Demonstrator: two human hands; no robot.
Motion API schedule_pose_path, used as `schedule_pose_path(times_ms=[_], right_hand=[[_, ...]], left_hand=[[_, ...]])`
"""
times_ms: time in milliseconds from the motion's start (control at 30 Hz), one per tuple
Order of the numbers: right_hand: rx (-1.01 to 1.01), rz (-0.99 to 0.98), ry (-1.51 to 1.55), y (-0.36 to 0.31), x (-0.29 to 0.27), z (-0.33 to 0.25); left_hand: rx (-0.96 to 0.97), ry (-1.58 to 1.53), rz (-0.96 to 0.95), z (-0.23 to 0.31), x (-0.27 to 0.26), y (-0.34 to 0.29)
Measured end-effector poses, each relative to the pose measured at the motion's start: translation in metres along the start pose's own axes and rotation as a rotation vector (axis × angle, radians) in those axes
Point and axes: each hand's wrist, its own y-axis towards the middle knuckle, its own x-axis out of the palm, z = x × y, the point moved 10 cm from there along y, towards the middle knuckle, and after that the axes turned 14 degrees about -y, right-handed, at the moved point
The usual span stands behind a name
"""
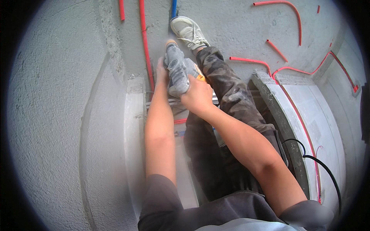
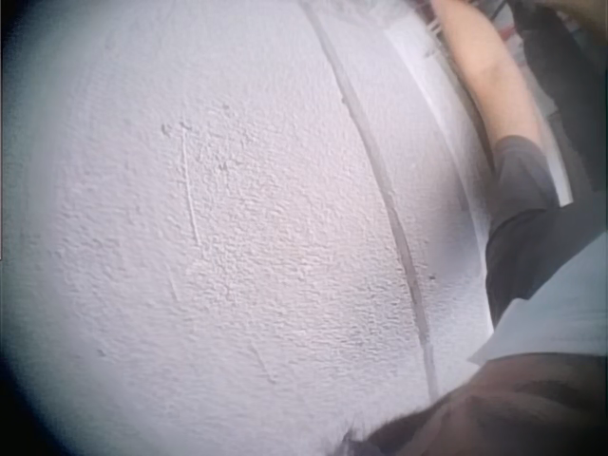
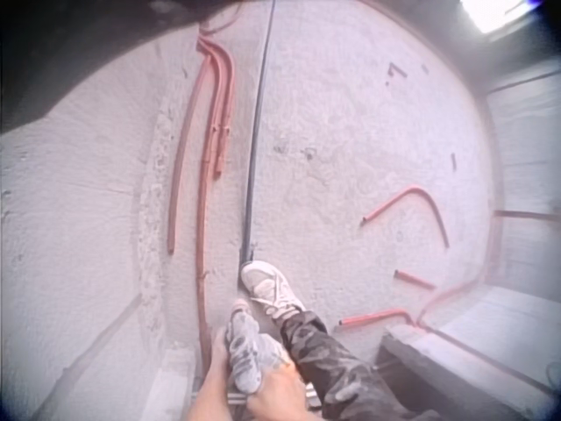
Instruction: The person uses a rotary hammer drill to cut grooves into a concrete wall, then places red and blue conduits into the grooves and secures them with plastic clips using a hammer. The person works along the wall, repeating the drilling, placement, and fastening steps.
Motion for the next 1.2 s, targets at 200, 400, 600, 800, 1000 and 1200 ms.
schedule_pose_path(times_ms=[200,400,600,800,1000,1200], right_hand=[[0.018,-0.044,-0.006,0.006,0.001,0.005],[0.044,-0.060,-0.012,0.006,0.003,0.008],[-0.003,-0.014,0.136,-0.044,-0.017,0.017],[0.069,-0.072,0.174,-0.073,-0.012,0.029],[0.085,-0.074,0.221,-0.072,-0.003,0.033],[0.072,-0.036,0.163,-0.057,0.003,0.034]], left_hand=[[-0.062,-0.033,0.065,-0.021,-0.005,0.012],[-0.053,-0.013,0.067,-0.015,-0.003,0.012],[0.054,0.127,0.007,0.036,0.019,-0.053],[0.034,0.380,0.042,0.043,0.020,-0.086],[0.016,0.424,0.012,0.025,0.022,-0.082],[0.124,0.372,-0.028,0.025,0.030,-0.059]])
